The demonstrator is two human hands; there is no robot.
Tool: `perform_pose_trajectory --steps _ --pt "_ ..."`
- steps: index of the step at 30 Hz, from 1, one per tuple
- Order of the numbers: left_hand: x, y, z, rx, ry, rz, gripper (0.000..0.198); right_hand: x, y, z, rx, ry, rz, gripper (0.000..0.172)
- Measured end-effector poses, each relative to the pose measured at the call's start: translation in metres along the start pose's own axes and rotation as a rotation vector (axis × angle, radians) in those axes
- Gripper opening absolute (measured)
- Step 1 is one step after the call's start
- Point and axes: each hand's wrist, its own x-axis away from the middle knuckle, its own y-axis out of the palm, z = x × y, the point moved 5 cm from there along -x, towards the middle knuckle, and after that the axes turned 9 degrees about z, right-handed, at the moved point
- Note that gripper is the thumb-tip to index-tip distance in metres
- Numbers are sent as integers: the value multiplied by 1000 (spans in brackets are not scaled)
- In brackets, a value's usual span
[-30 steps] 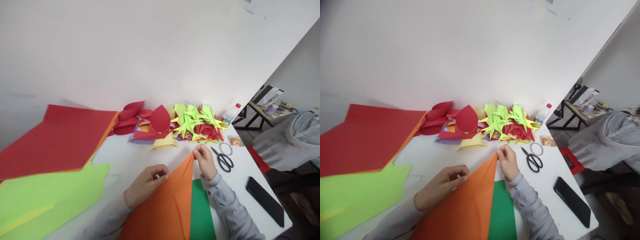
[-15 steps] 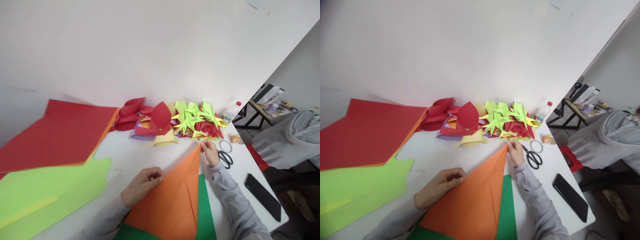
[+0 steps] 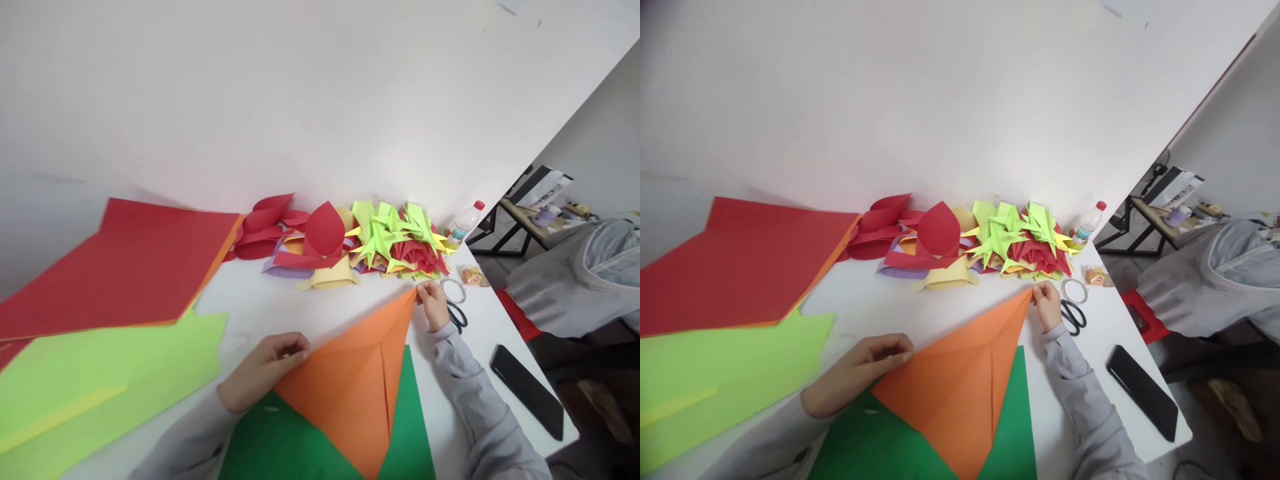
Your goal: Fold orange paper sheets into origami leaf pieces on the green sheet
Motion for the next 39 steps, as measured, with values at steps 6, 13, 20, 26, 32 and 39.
perform_pose_trajectory --steps 6,13,20,26,32,39 --pt "4 -2 0 -23 -9 8 34 0 -8 7 1 22 37 26" --pt "8 -1 1 -39 -29 5 34 3 -6 10 -33 51 33 29" --pt "15 -12 -7 -39 -77 -11 33 3 -10 -4 -82 65 -16 34" --pt "2 0 28 -101 36 116 35 36 31 -40 -113 88 -355 34" --pt "-17 51 74 43 209 40 32 77 72 -76 -153 52 -627 34" --pt "-18 57 71 124 183 6 34 82 67 -83 -169 22 -554 37"
